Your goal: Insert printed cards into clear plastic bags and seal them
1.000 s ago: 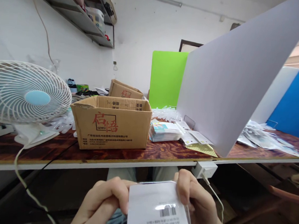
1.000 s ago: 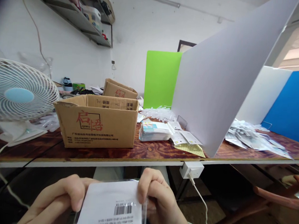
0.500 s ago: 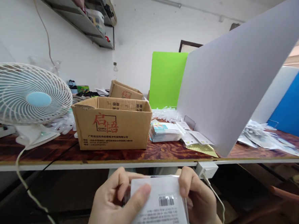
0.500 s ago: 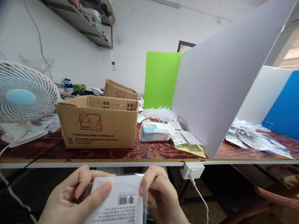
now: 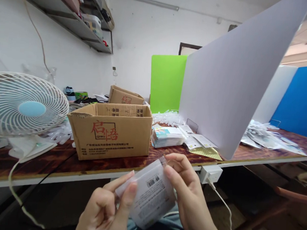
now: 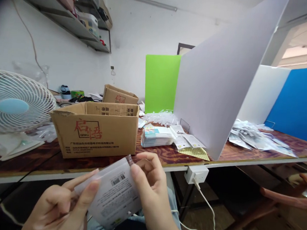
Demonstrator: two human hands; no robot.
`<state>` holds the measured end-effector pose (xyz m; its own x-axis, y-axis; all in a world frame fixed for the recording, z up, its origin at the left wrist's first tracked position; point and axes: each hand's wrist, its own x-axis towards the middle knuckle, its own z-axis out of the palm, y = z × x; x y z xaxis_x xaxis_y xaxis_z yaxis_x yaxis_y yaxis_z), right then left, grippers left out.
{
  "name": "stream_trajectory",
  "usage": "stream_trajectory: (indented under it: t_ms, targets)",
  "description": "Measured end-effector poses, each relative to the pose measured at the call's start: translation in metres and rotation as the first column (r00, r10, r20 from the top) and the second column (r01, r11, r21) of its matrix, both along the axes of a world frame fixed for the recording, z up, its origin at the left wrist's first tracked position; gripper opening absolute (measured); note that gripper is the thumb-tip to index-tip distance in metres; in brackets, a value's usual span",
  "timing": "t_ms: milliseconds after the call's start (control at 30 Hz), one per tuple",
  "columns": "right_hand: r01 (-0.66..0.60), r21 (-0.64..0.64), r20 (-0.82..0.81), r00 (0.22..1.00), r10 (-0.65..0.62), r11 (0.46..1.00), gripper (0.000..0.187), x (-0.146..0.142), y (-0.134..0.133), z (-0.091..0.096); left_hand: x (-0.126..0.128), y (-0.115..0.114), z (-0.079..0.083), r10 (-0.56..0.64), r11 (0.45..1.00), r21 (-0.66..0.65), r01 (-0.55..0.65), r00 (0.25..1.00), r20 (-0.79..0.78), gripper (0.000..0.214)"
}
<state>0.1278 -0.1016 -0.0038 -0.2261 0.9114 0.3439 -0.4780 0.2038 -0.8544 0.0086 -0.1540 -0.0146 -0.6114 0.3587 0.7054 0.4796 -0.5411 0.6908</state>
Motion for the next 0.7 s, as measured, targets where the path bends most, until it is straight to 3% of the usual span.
stream_trajectory:
  t_ms: [133, 200, 300, 400, 533, 633, 700]
  targets:
    - [-0.061, -0.043, 0.087, 0.994, 0.065, 0.997, 0.025, 0.013, 0.0, -0.002, -0.005, 0.002, 0.002, -0.126, 0.991, 0.062, 0.118, 0.98, 0.154, 0.042]
    - [-0.078, -0.084, 0.108, 0.99, 0.087, 0.993, 0.027, 0.017, 0.0, 0.001, -0.009, 0.002, -0.001, -0.248, 0.969, 0.07, 0.239, 0.946, 0.207, 0.04]
    - [-0.003, -0.113, 0.147, 0.989, 0.02, 0.994, 0.031, 0.02, 0.001, 0.005, -0.018, 0.002, -0.002, -0.444, 0.89, 0.014, 0.455, 0.86, 0.251, 0.041]
    - [0.154, 0.066, 0.298, 0.94, -0.167, 0.986, 0.027, 0.022, 0.001, 0.011, -0.03, 0.003, 0.011, -0.527, 0.78, -0.191, 0.596, 0.79, 0.313, 0.043]
    - [0.242, 0.325, 0.392, 0.845, -0.363, 0.914, 0.024, 0.024, -0.003, 0.019, -0.038, 0.009, 0.049, -0.568, 0.628, -0.512, 0.586, 0.795, 0.213, 0.031]
    - [0.234, 0.385, 0.39, 0.835, -0.387, 0.893, 0.023, 0.024, -0.005, 0.023, -0.033, 0.02, 0.078, -0.675, 0.502, -0.717, 0.484, 0.737, 0.026, 0.031]
    - [0.239, 0.385, 0.376, 0.841, -0.388, 0.891, 0.023, 0.025, -0.006, 0.023, -0.026, 0.028, 0.089, -0.744, 0.438, -0.771, 0.462, 0.668, -0.023, 0.021]
